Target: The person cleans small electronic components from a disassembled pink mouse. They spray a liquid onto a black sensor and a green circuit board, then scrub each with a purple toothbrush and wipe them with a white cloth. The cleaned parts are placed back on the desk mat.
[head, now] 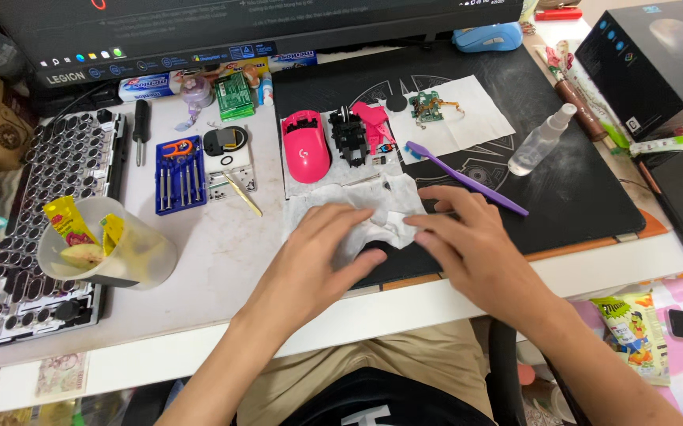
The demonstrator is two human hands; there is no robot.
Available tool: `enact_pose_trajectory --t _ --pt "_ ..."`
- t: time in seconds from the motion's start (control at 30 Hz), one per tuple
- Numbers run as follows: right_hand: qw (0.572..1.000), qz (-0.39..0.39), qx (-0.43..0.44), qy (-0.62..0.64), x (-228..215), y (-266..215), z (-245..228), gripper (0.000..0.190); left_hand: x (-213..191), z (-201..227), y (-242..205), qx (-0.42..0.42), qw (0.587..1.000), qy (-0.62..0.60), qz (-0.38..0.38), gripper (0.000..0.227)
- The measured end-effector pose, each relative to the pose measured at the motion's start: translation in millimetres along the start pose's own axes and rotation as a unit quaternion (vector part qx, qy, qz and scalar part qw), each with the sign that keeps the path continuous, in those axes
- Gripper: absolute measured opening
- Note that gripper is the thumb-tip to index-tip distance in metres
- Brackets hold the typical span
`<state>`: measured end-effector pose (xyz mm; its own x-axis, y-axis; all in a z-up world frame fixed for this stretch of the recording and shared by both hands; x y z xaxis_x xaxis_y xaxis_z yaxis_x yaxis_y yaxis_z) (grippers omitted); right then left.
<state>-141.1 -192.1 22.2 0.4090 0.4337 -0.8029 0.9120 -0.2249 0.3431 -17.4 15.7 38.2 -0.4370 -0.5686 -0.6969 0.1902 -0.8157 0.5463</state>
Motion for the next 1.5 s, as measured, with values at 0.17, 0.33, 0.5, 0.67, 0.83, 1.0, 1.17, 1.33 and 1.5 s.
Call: enact_pose_trajectory --t 0.17,0.33,0.5,0.67,0.83,1.0,1.17,1.33,1.5 --pt "0.998 0.011 0.012 0.058 -12 22 3 0.02 -20 -6 -20 -0.049 0.991 -0.009 0.12 0.022" --pt "0.987 -0.061 0.127 0.083 1 46 -3 0.027 -13 -18 -27 -0.062 0.998 0.02 0.021 0.039" --pt "0.97 -0.125 0.182 0.101 -7 50 -1 0.035 -18 -20 -33 -0.087 0.994 0.036 -0.055 0.055" --pt "0.973 -0.151 0.129 0.12 -18 33 6 0.045 -29 -20 -37 -0.069 0.993 0.057 -0.078 0.054" --pt "0.988 -0.136 -0.004 0.073 -10 3 27 0.038 -27 -25 -49 -0.043 0.991 0.098 -0.083 0.055" --pt "0.994 -0.099 -0.009 0.055 -17 -3 21 0.027 -29 -23 -47 -0.038 0.992 0.089 -0.087 0.055" --pt "0.99 -0.08 -0.115 0.017 -14 0 9 0.006 -25 -29 -49 -0.044 0.991 0.101 -0.078 0.062" --pt "0.986 -0.163 -0.028 0.032 -27 -11 15 0.013 -31 -25 -47 -0.035 0.991 0.122 -0.04 0.057" --pt "0.992 -0.12 -0.008 0.049 -23 3 25 0.022 -40 -31 -46 -0.065 0.986 0.138 0.063 0.037"
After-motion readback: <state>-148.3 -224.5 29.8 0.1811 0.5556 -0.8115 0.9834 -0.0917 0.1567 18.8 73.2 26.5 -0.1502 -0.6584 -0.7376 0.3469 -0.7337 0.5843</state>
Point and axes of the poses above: each hand's wrist, its own y-axis towards the middle knuckle, its own x-axis out of the palm, z = x × y, the point moved 4 cm from there along y, towards the middle knuckle, and after that the axes turned 15 degrees about x, right-handed, at the moved point
